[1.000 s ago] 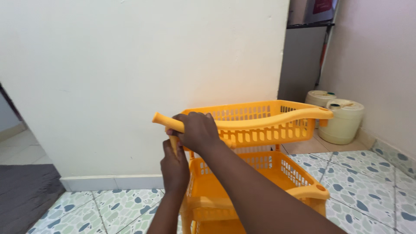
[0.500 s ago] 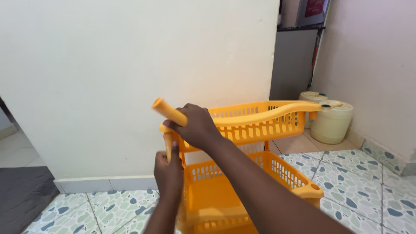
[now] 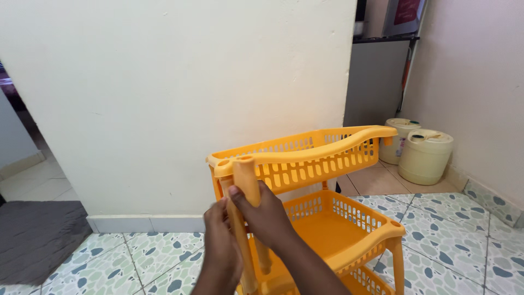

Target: The person disassembles a yellow plastic three-tier rack by hand, removing the vertical support poles and separating the baskets. The components are placed on the tiled floor.

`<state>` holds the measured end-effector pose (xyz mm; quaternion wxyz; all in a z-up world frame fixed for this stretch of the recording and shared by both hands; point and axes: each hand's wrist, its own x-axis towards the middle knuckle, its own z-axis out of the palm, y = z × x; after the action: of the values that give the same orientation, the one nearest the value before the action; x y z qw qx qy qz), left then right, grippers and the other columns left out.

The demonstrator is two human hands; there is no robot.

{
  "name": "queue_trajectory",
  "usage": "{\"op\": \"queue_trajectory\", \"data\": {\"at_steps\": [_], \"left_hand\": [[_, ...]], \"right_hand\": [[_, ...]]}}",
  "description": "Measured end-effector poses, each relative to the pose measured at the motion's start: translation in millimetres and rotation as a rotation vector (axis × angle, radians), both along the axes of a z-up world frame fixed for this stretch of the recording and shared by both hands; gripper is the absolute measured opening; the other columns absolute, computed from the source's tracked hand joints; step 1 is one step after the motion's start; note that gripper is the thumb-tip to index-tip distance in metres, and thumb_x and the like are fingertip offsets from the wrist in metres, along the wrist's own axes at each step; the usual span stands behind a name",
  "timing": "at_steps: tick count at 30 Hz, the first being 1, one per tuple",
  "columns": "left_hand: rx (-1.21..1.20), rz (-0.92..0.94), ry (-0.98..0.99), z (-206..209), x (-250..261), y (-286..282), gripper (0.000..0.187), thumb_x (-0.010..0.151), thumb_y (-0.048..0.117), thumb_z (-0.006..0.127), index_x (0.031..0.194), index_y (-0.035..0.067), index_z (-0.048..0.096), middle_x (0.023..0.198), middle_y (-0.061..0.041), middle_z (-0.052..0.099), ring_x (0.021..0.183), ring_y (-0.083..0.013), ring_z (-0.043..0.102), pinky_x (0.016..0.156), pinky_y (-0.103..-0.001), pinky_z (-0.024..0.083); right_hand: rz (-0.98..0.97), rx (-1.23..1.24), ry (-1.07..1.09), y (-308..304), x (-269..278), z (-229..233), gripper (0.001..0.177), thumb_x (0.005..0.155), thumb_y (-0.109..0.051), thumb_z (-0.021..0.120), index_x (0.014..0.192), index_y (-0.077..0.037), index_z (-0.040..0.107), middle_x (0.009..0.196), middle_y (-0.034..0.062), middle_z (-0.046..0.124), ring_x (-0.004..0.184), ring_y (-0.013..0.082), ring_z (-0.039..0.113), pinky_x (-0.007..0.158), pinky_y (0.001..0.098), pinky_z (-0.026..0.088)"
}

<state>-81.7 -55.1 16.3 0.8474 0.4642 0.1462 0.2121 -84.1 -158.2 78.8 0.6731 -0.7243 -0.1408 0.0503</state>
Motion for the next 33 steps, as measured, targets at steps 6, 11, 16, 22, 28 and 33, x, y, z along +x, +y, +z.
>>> {"op": "queue_trajectory", "data": {"at_steps": [6, 11, 16, 22, 28, 33], "left_hand": [[1.114, 0.704, -0.169, 27.3, 18.4, 45.0, 0.034, 0.099, 0.027, 0.062, 0.116, -0.002, 0.061, 0.123, -0.029, 0.053, 0.113, -0.0382, 0.050, 0.090, -0.048, 0.044], [1.126, -0.006, -0.369, 80.6, 32.1, 67.4, 0.041, 0.101, 0.035, 0.045, 0.113, 0.003, 0.067, 0.098, -0.012, 0.072, 0.093, -0.0222, 0.069, 0.085, -0.037, 0.052], [1.286, 0.031, -0.252, 92.7, 50.9, 71.2, 0.048, 0.105, 0.039, 0.044, 0.101, -0.001, 0.072, 0.083, -0.017, 0.073, 0.076, -0.0253, 0.070, 0.075, -0.038, 0.054], [1.330, 0.040, -0.163, 98.2, 75.9, 73.9, 0.051, 0.103, 0.040, 0.049, 0.091, -0.002, 0.074, 0.070, -0.019, 0.069, 0.064, -0.0285, 0.066, 0.067, -0.041, 0.053], [1.591, -0.073, 0.051, 116.7, 63.1, 69.5, 0.065, 0.087, 0.063, 0.065, 0.097, 0.001, 0.079, 0.072, -0.018, 0.073, 0.068, -0.0276, 0.074, 0.069, -0.037, 0.059], [1.548, -0.171, 0.167, 129.5, 58.4, 65.0, 0.066, 0.081, 0.068, 0.067, 0.094, 0.006, 0.085, 0.077, -0.016, 0.077, 0.074, -0.0272, 0.076, 0.074, -0.040, 0.060]], "right_hand": [[-0.137, -0.301, -0.322, 22.2, -1.1, -6.3, 0.063, 0.084, -0.032, 0.076, 0.133, -0.007, 0.044, 0.109, 0.0200, 0.074, 0.102, 0.0305, 0.073, 0.085, 0.0393, 0.058], [-0.088, -0.158, -0.247, 29.5, 10.1, -16.9, 0.062, 0.087, -0.031, 0.073, 0.136, -0.009, 0.042, 0.111, 0.0153, 0.073, 0.101, 0.0279, 0.075, 0.084, 0.0381, 0.060], [-0.106, -0.062, -0.204, 48.0, 18.8, -41.2, 0.059, 0.091, -0.031, 0.070, 0.137, -0.010, 0.041, 0.110, 0.0138, 0.072, 0.098, 0.0269, 0.075, 0.082, 0.0381, 0.059], [0.063, 0.178, 0.014, 59.5, 27.6, -79.8, 0.043, 0.093, -0.034, 0.071, 0.118, -0.003, 0.056, 0.091, 0.0102, 0.072, 0.076, 0.0177, 0.071, 0.070, 0.0317, 0.059], [0.365, 0.367, 0.259, 46.1, 26.4, -88.6, 0.030, 0.087, -0.034, 0.074, 0.098, -0.008, 0.064, 0.073, -0.0005, 0.054, 0.066, 0.0139, 0.060, 0.068, 0.0326, 0.060], [0.252, 0.398, 0.189, 57.6, 16.5, -94.6, 0.029, 0.089, -0.035, 0.072, 0.090, -0.008, 0.063, 0.072, 0.0015, 0.056, 0.066, 0.0138, 0.054, 0.062, 0.0292, 0.046]]}}
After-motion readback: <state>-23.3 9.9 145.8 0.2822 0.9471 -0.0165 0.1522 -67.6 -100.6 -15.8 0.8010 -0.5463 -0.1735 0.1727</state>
